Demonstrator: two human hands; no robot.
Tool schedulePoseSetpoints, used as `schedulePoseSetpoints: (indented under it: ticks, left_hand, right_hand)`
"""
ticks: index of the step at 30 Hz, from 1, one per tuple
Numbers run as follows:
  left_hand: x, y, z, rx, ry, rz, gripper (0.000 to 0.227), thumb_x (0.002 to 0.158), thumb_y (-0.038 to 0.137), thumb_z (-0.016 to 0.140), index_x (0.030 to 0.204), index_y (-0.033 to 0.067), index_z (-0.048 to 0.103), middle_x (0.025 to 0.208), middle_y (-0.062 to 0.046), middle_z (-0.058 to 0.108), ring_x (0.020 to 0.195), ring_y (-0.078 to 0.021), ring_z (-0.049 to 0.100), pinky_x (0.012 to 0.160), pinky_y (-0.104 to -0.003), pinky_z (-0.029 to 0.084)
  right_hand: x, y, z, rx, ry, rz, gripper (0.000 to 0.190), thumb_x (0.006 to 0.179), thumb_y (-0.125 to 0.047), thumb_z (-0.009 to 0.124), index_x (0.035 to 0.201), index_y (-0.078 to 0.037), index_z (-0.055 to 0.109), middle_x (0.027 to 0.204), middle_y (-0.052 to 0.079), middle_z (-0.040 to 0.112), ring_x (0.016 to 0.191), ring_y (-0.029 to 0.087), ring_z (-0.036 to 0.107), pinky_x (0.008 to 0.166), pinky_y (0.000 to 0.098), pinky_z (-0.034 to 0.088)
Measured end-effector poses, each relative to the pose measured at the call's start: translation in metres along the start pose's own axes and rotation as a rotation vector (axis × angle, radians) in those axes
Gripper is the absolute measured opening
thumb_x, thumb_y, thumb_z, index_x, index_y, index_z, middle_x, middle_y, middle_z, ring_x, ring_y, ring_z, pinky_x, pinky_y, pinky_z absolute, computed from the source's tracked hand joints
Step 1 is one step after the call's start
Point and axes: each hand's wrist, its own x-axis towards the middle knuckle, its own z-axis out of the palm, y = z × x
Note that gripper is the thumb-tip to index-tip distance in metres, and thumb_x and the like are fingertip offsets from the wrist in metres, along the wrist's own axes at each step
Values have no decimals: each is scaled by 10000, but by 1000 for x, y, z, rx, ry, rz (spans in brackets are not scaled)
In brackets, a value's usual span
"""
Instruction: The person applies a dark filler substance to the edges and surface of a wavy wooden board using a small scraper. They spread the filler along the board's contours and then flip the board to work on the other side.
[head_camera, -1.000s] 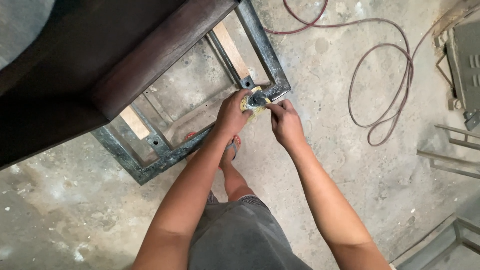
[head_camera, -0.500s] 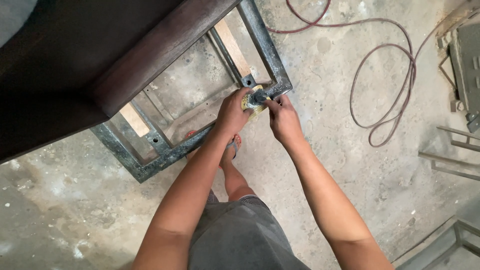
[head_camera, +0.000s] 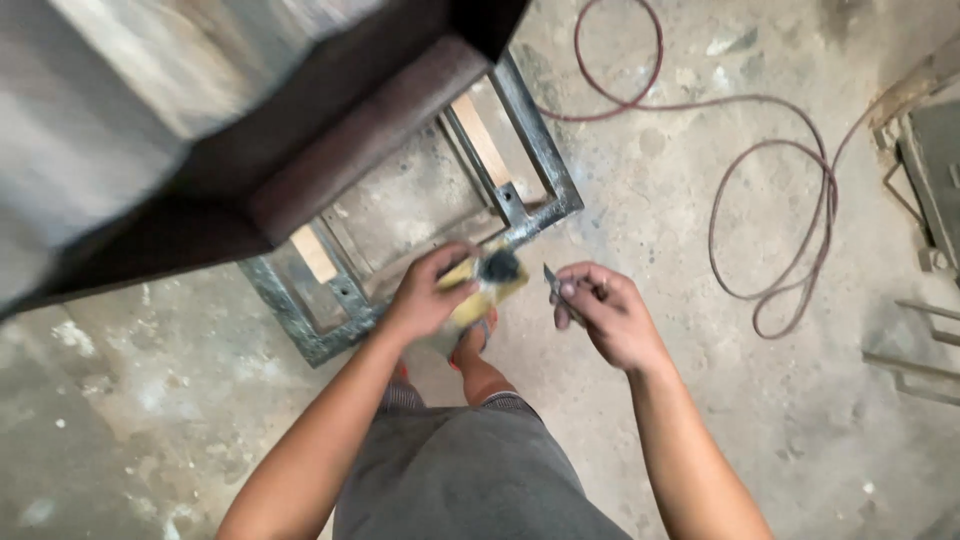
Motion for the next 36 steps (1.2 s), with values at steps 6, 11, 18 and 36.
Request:
schedulePoseSetpoints:
  ticks: [6, 11, 18, 36]
  left_hand:
    - [-109, 30, -104, 32, -18, -73, 517, 777, -80, 770, 1254, 51, 619, 1211, -170, 716, 1199, -340, 680, 1036, -495, 530]
    - [-169, 85, -246, 370, 57, 51, 146, 777, 216, 857, 862, 157, 755, 751, 72, 717, 758, -53, 641, 759, -245, 473]
    - [-182, 132, -393, 152, -7, -115, 130, 862, 116, 805, 986, 99, 772, 772, -6, 708, 624, -98, 587, 550, -247, 479]
    - [-27, 201, -417, 430, -366, 563, 261, 926, 282, 737, 792, 79, 640, 696, -27, 664, 606, -168, 620, 553, -322, 464]
  right_hand:
    - [-32, -49, 48, -5, -80, -204, 164, 929, 56, 585, 1052, 68, 693, 574, 245, 672, 517, 269, 674, 478, 311, 463]
    - [-42, -72, 108, -165, 89, -300, 143, 940, -15, 662, 1036, 77, 716, 832, 131, 669, 682, 178, 579, 618, 278, 479]
    - [-83, -83, 181, 57, 362, -320, 243, 959, 65, 593, 1193, 69, 661, 978, 221, 684, 811, 260, 644, 691, 309, 506]
    - [-91, -201, 399, -631, 748, -384, 254, 790, 29, 746, 1043, 42, 718, 871, 164, 700, 628, 158, 635, 559, 211, 471]
